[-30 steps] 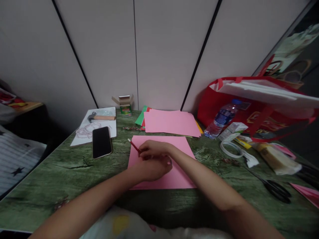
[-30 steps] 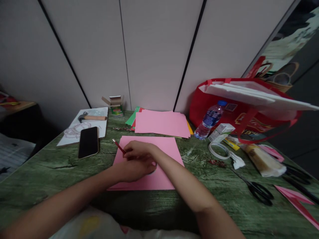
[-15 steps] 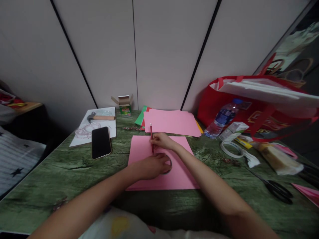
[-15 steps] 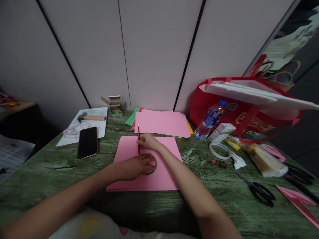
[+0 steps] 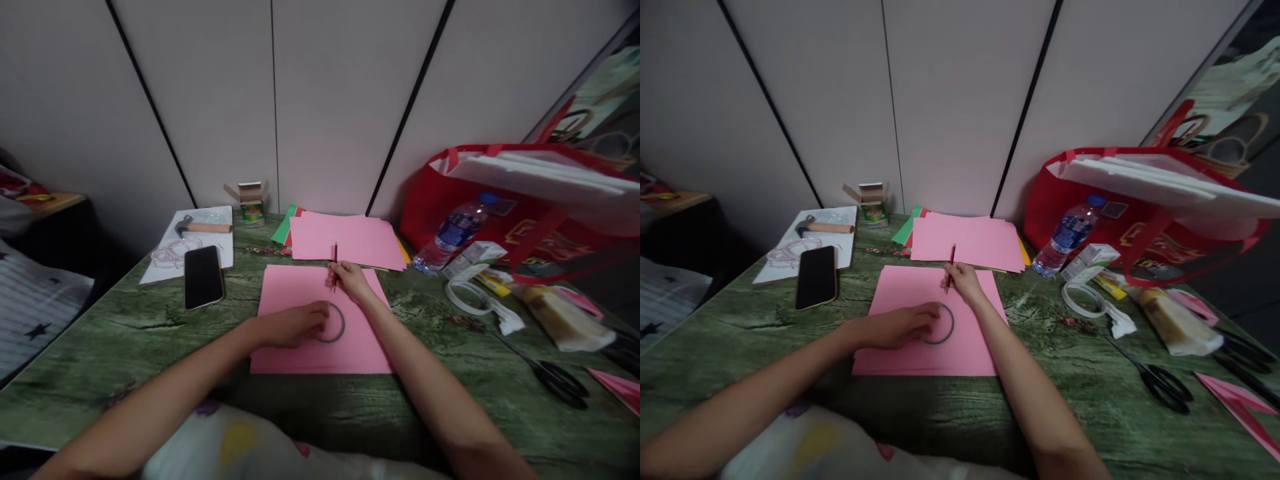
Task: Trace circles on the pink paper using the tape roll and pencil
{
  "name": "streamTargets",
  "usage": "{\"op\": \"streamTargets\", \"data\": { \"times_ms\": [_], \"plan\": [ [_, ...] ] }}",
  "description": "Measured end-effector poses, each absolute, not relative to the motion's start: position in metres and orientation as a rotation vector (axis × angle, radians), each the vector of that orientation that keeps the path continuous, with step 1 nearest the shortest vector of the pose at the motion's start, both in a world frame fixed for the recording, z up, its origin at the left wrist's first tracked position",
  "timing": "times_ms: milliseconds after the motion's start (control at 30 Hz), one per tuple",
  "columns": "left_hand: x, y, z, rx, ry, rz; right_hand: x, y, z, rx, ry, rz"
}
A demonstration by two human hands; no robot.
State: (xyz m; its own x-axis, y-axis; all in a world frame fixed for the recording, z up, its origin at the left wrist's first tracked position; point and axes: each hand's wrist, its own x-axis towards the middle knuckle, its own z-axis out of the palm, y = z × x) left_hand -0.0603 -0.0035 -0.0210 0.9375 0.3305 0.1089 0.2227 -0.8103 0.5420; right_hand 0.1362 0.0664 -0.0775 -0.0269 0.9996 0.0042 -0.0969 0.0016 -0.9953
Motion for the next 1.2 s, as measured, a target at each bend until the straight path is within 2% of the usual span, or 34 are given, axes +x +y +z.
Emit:
{"op": "streamTargets", "data": {
  "times_ms": [200, 500, 933, 1200],
  "plan": [
    [-0.066, -0.001, -0.029, 2.459, 0.368, 0.365, 0.135, 0.061, -0.075, -1.081, -1.104, 1.282],
    [-0.13, 0.006, 0.005, 2.424, 0.647, 0.604, 0.134, 0.056, -0.073, -1.063, -1.09, 1.287],
    [-0.156, -0.001, -0.018, 2.394, 0.687, 0.267, 0.134, 0.055, -0.072, -1.078, -1.073, 1.295],
    [-0.163, 0.004, -0.027, 2.144, 0.891, 0.36, 0.136, 0.054, -0.075, -1.083, -1.067, 1.305]
  ]
}}
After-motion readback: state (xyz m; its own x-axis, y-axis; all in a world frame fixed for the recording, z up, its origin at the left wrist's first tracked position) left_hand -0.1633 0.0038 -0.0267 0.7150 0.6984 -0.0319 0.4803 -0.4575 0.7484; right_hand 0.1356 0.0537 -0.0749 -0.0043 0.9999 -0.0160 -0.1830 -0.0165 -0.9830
